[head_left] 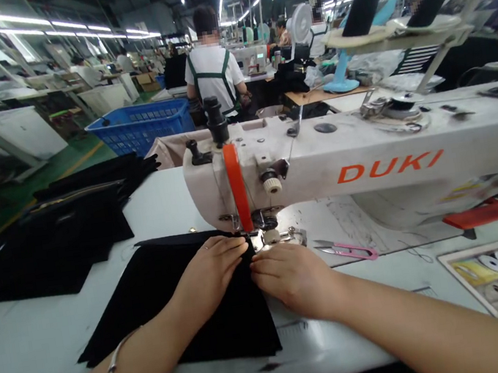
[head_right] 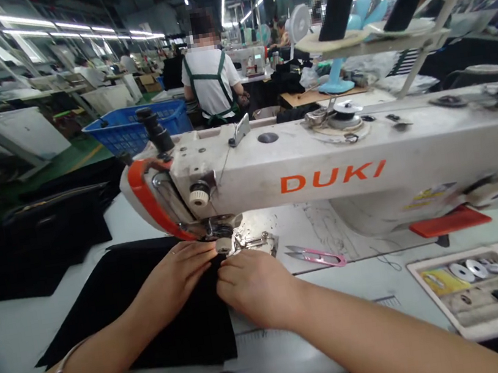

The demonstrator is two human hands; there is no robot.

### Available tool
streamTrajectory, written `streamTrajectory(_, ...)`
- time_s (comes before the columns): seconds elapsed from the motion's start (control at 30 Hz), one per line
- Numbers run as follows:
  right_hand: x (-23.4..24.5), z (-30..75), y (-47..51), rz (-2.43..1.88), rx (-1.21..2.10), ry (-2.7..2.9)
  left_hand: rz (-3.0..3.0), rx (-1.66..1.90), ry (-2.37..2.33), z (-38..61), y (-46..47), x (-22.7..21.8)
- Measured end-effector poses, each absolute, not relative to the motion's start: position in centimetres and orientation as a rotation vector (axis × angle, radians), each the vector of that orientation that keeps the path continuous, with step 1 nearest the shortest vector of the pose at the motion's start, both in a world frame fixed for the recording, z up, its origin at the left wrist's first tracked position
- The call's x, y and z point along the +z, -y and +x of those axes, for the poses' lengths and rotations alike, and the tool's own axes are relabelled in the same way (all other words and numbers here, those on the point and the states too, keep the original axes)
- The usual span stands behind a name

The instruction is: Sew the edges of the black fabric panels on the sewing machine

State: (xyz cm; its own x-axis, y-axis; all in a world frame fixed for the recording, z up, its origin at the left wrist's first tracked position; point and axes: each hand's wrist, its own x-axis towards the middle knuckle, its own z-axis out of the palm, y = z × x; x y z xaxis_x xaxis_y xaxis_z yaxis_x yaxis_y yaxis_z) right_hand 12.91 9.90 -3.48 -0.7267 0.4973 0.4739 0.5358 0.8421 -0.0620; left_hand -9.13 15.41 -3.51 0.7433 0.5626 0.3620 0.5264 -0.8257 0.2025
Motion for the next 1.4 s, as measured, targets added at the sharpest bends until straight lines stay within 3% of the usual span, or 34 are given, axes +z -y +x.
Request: streamTrajectory(1.4,-3.6,12.0,-9.6,-0.814,-0.019,2.548,2.749,0.631,-0.885,-9.5,-16.6,-3.6)
